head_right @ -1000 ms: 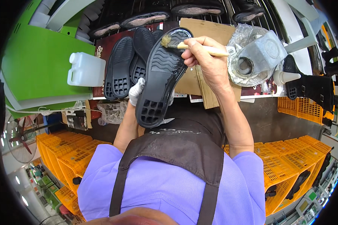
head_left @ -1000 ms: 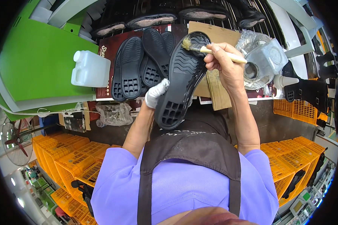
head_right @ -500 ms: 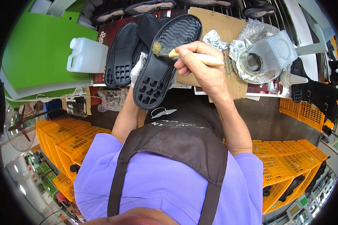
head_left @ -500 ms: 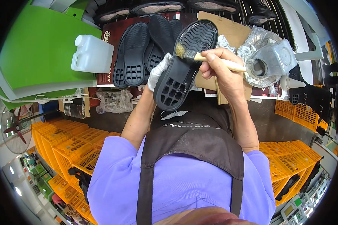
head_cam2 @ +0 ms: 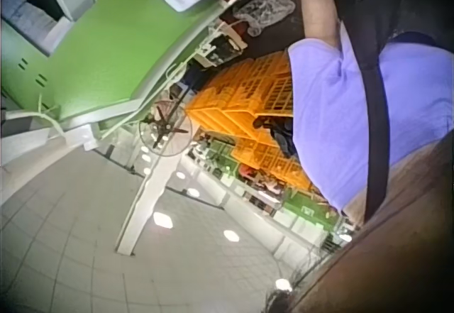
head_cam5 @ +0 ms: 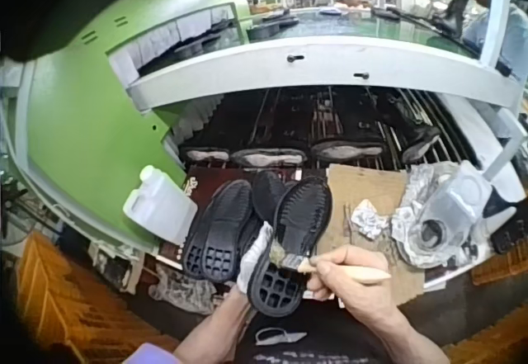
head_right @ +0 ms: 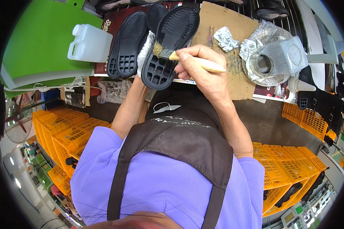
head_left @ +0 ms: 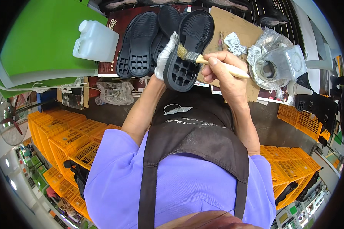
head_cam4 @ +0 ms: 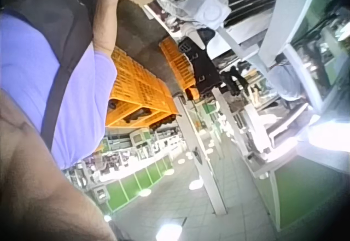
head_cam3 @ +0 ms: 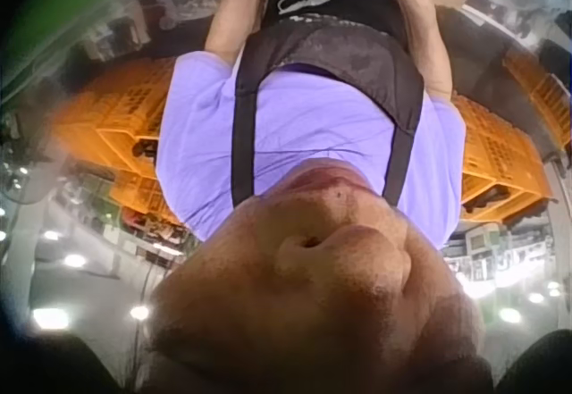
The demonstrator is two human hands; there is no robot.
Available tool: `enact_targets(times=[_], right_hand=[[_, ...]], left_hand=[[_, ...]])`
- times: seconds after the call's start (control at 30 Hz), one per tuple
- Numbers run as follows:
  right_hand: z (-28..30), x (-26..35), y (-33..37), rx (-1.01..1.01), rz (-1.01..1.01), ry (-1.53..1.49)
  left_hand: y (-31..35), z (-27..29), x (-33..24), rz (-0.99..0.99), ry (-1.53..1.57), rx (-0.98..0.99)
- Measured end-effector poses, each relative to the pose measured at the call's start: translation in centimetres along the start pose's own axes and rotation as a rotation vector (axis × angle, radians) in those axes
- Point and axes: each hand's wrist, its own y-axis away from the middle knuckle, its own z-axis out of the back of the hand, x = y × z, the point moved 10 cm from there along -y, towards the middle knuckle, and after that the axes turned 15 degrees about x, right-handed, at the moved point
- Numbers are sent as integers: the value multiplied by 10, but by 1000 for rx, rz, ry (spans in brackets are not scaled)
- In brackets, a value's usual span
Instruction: The person applies a viscous substance to the soles of black shoes using a brush. They repeatedly dip the brush into a container, spread the substance across the textured sole, and place the treated shoes into a yellow crate.
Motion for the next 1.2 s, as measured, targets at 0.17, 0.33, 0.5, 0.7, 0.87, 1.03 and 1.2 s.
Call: enact_targets(times=[0.17, 0.33, 0.5, 0.7, 0.87, 1.03, 1.2], right_hand=[[-9, 2, 2, 46, -24, 65], [-14, 5, 5, 59, -21, 57], [-16, 12, 9, 94, -39, 6], [-19, 26, 12, 188, -76, -43], [-23, 42, 9, 235, -87, -29], [-30, 51, 3, 366, -48, -9], [-32, 49, -4, 480, -30, 22]], left_hand=[[-3, -10, -7, -37, 22, 55], [-4, -12, -13, -69, -10, 73], [-5, -25, -15, -71, 17, 120], [5, -31, -19, -49, -127, -44], [15, -47, -32, -80, -648, -91], [22, -54, -18, 66, -620, -60], [31, -58, 3, 335, -729, 99]])
